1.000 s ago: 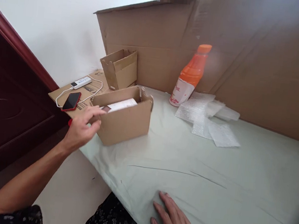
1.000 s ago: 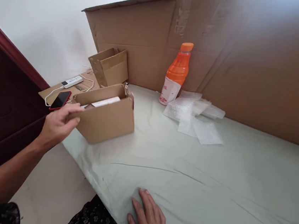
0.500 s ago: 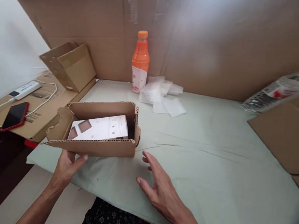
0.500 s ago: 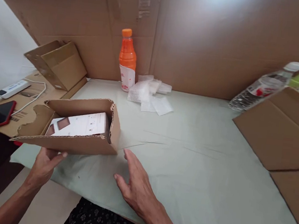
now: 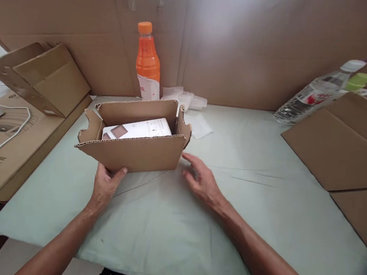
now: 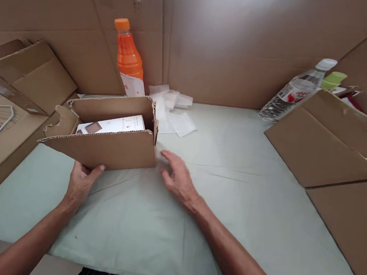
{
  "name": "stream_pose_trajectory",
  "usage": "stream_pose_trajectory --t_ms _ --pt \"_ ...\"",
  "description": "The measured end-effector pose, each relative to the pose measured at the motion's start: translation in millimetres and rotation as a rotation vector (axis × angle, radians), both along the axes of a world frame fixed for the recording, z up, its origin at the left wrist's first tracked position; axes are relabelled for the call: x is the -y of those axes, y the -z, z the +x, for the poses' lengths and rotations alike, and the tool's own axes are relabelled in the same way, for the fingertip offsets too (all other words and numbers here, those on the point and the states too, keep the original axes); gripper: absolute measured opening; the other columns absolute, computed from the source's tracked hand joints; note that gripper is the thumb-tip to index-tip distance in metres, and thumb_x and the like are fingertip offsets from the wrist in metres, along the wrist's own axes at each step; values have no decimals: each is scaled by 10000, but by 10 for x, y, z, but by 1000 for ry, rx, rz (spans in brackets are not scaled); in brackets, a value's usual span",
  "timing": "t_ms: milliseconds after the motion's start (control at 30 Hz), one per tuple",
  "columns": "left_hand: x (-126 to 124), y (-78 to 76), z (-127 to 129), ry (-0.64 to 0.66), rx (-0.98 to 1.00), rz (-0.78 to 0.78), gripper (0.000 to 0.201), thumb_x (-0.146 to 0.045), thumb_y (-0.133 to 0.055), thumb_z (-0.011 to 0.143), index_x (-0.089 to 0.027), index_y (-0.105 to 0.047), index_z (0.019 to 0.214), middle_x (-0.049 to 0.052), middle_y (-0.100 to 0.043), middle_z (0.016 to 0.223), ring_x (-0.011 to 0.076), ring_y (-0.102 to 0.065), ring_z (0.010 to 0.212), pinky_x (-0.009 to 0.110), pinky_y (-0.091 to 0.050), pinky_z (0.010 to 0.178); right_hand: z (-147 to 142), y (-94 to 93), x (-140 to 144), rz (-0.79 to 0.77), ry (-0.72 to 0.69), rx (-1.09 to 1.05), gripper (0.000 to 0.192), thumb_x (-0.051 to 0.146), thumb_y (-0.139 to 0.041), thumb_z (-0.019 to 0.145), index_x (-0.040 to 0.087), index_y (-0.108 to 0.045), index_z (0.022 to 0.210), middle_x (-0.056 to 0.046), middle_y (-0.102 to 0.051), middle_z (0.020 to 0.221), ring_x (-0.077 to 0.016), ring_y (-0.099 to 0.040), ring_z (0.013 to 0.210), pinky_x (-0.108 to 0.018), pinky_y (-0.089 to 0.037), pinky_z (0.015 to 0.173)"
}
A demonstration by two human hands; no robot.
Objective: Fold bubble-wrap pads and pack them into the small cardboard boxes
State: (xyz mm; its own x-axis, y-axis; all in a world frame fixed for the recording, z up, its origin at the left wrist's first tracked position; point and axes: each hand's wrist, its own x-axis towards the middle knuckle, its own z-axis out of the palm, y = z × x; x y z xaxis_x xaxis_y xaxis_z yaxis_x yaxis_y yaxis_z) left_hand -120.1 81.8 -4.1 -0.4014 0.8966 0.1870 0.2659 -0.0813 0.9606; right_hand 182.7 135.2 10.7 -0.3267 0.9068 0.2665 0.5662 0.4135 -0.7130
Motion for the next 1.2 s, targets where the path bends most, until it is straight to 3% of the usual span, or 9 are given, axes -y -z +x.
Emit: stream_pose_trajectory --t_ms 167,300,433,567,733,867,1033,1133,1200 --pt "21 158 68 -4 -104 -54 629 -409 -768 795 -163 -528 1322 138 -638 1240 280 -621 1185 476 -464 1100 285 149 -715 146 204 307 340 251 -531 876 207 -728 1149 -140 -529 1501 -360 -460 1392 -583 -403 1086" --pt "41 152 57 -39 -115 -98 584 -432 -769 784 -161 -550 1252 129 -658 1171 289 -639 1143 490 -490 1059 337 223 -1061 103 229 345 391 297 -516 905 178 -680 1239 -163 -554 1476 -368 -472 1378 -584 -386 1088" --pt "35 148 48 -45 -123 -114 584 -423 -767 784 -168 -545 1260 126 -655 1175 286 -643 1132 478 -501 1041 467 238 -983 186 413 197 454 315 -475 928 171 -585 1345 -166 -591 1427 -329 -527 1322 -549 -404 1086" --pt "40 169 26 -31 -139 -112 580 -409 -765 789 -168 -538 1266 125 -651 1183 279 -635 1136 462 -498 1037 644 55 -430 326 451 156 370 309 -486 955 199 -598 1290 -140 -653 1334 -302 -592 1255 -496 -446 1034" --pt "33 135 38 -8 -136 -86 606 -396 -757 783 -158 -530 1292 137 -630 1225 282 -607 1170 459 -472 1061 652 -276 584 521 194 180 213 138 -600 891 248 -640 1069 -57 -756 998 -246 -705 967 -439 -477 916" --pt "16 80 58 -6 -179 -46 619 -366 -751 767 -148 -535 1305 132 -620 1226 286 -578 1212 444 -444 1087 380 -362 1109 356 -146 130 177 82 -608 847 233 -604 940 -10 -724 846 -184 -666 813 -404 -477 863" --pt "30 50 60 -2 -202 -49 589 -359 -730 762 -151 -534 1277 106 -620 1174 247 -599 1077 395 -492 977 -153 -329 1263 70 -452 86 100 168 -582 872 202 -653 934 -51 -721 890 -200 -633 847 -397 -488 811" --pt "68 5 60 12 -203 -79 517 -351 -700 776 -160 -535 1227 59 -616 1027 204 -594 913 328 -515 817 -303 -390 1228 -20 -652 17 302 202 -604 857 187 -662 1153 -78 -735 1095 -208 -667 972 -408 -516 880" --pt "94 -38 51 12 -228 -96 407 -344 -676 789 -175 -556 1140 35 -589 947 191 -582 849 296 -500 731 -268 -447 1147 15 -589 -57 380 183 -589 879 217 -635 1255 -65 -735 1163 -197 -681 1021 -404 -536 901"
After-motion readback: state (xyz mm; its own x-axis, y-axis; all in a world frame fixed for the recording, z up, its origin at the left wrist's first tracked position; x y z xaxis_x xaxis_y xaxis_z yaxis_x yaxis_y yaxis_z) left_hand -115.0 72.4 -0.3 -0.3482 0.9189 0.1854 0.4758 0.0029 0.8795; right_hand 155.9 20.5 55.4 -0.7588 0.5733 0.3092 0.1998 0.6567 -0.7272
